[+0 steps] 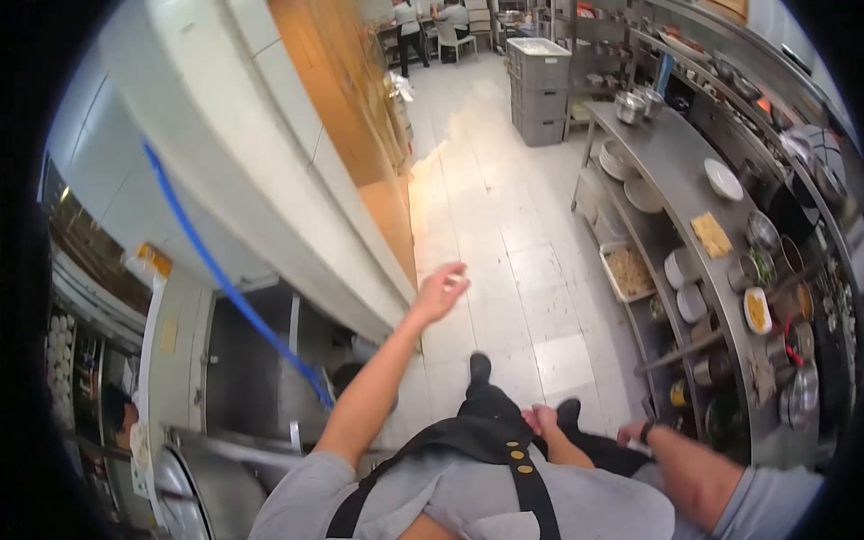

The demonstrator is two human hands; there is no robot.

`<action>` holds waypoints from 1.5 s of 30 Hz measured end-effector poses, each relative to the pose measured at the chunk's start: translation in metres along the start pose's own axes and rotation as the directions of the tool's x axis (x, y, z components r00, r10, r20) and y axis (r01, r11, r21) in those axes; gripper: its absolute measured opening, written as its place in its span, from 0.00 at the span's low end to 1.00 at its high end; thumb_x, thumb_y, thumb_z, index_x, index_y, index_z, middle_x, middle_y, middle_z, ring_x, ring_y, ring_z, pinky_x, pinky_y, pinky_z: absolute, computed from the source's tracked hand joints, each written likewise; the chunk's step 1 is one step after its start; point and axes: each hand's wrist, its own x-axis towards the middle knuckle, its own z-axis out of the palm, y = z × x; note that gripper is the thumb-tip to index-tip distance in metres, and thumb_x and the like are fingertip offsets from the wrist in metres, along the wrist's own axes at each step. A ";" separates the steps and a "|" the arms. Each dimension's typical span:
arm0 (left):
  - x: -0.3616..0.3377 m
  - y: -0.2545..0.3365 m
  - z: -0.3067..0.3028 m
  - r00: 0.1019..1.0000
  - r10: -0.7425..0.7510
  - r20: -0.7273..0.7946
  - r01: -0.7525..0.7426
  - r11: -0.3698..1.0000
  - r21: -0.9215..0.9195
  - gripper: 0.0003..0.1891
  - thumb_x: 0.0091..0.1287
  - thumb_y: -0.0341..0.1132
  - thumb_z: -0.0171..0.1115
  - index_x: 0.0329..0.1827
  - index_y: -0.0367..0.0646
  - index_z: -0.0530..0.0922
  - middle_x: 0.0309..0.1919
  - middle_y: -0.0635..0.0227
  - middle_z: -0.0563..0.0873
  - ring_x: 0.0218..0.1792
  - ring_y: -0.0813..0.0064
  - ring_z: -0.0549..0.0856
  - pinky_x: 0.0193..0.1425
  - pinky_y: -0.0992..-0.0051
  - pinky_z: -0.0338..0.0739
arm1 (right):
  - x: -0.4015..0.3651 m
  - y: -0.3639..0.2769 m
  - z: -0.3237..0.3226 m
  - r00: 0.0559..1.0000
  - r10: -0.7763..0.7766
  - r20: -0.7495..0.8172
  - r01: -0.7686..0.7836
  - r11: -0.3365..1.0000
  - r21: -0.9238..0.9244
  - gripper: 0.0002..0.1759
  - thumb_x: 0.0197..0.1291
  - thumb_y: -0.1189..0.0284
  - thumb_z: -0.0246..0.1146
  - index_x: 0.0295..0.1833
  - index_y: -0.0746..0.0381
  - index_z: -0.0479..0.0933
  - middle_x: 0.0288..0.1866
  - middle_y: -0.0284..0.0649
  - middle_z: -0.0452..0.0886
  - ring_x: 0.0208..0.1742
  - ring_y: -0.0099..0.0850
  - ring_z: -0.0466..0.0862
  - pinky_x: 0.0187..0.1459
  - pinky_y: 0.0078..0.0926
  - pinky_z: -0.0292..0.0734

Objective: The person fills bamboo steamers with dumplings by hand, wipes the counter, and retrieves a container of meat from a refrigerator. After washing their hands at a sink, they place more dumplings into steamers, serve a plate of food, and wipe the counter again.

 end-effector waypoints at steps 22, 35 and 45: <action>0.628 -0.321 -0.083 0.691 -0.572 0.442 0.524 0.817 0.239 0.35 0.61 0.64 0.52 0.50 0.37 0.80 0.49 0.54 0.82 0.53 0.58 0.79 0.53 0.59 0.74 | 0.201 -0.836 0.360 0.868 -0.342 0.360 0.270 0.934 0.235 0.14 0.54 0.83 0.60 0.48 0.66 0.75 0.41 0.43 0.81 0.40 0.32 0.82 0.46 0.29 0.79; 1.147 -0.419 -0.076 0.772 -0.262 0.579 0.294 0.955 0.039 0.25 0.46 0.43 0.69 0.43 0.34 0.79 0.34 0.51 0.82 0.30 0.62 0.81 0.28 0.64 0.75 | 0.406 -1.277 0.420 0.748 -0.578 0.326 0.636 0.765 -0.100 0.18 0.52 0.84 0.60 0.50 0.68 0.77 0.42 0.46 0.83 0.43 0.29 0.82 0.42 0.24 0.79; 1.235 -0.573 -0.195 0.764 -0.638 0.094 0.644 0.763 -0.059 0.09 0.58 0.40 0.65 0.30 0.43 0.83 0.30 0.68 0.85 0.33 0.74 0.83 0.30 0.70 0.79 | 0.591 -1.706 0.624 0.561 -0.547 0.622 0.828 0.370 -0.422 0.21 0.50 0.79 0.63 0.53 0.64 0.76 0.45 0.39 0.82 0.42 0.28 0.81 0.42 0.26 0.77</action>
